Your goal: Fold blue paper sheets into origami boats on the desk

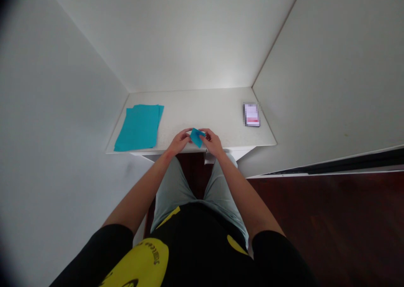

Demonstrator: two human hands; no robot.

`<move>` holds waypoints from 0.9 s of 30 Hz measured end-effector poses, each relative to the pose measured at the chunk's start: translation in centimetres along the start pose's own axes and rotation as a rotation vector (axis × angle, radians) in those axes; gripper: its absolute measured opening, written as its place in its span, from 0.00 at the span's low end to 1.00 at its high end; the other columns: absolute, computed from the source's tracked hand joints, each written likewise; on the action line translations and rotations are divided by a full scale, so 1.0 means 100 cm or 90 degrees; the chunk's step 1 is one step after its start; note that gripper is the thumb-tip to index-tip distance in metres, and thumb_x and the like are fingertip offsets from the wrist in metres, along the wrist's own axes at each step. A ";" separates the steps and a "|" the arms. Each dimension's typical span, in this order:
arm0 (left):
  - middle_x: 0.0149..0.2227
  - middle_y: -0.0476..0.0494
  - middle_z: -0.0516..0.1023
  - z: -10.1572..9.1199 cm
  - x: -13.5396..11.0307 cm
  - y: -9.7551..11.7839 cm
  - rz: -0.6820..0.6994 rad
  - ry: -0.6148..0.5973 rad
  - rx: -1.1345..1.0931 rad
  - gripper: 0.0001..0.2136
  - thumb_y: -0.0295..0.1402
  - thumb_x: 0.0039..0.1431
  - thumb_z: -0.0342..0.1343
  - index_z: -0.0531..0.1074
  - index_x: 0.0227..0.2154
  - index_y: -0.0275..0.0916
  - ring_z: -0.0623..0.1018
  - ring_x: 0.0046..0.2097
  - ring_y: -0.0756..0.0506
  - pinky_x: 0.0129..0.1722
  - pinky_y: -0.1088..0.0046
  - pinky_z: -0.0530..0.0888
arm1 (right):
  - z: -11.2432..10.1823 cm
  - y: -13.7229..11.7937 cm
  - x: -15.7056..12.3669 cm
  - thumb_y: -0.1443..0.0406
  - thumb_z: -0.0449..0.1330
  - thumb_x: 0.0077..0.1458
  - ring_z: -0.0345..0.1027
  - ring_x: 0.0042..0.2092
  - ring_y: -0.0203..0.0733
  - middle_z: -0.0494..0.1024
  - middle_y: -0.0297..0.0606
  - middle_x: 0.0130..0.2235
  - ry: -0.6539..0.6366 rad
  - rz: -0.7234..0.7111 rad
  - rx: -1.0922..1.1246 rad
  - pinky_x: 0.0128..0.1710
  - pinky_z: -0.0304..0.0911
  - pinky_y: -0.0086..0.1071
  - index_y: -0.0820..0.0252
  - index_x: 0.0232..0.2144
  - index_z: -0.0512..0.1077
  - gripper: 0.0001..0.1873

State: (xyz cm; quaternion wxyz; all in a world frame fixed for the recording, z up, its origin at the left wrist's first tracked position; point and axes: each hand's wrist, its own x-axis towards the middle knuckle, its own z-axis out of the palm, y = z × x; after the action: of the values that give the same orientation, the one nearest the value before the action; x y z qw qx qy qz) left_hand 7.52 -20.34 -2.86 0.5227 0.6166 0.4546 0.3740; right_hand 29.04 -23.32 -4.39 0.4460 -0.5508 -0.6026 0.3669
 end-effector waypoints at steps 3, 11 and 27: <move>0.32 0.49 0.82 -0.004 0.002 0.001 0.007 0.001 -0.007 0.23 0.29 0.61 0.57 0.79 0.58 0.39 0.83 0.38 0.45 0.49 0.66 0.79 | -0.001 0.003 0.001 0.48 0.62 0.63 0.72 0.38 0.44 0.81 0.35 0.39 -0.007 0.001 0.032 0.41 0.71 0.38 0.49 0.55 0.79 0.24; 0.35 0.45 0.84 -0.005 0.004 -0.002 -0.026 0.022 0.006 0.09 0.38 0.63 0.60 0.80 0.34 0.39 0.82 0.40 0.44 0.47 0.66 0.78 | -0.007 0.006 0.001 0.53 0.63 0.55 0.71 0.33 0.42 0.81 0.35 0.34 -0.069 0.037 0.090 0.38 0.71 0.37 0.54 0.45 0.83 0.20; 0.38 0.44 0.84 -0.004 0.006 -0.012 -0.015 0.020 -0.012 0.16 0.48 0.61 0.66 0.79 0.40 0.38 0.80 0.40 0.45 0.44 0.66 0.77 | -0.009 0.004 0.001 0.44 0.70 0.54 0.63 0.30 0.39 0.76 0.31 0.33 -0.108 0.011 0.093 0.33 0.63 0.34 0.51 0.57 0.77 0.33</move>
State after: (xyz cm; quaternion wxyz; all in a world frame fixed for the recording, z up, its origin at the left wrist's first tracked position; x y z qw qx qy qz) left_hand 7.15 -19.56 -3.98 0.5258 0.6004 0.4662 0.3818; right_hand 30.01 -23.21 -4.47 0.4292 -0.4888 -0.6050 0.4591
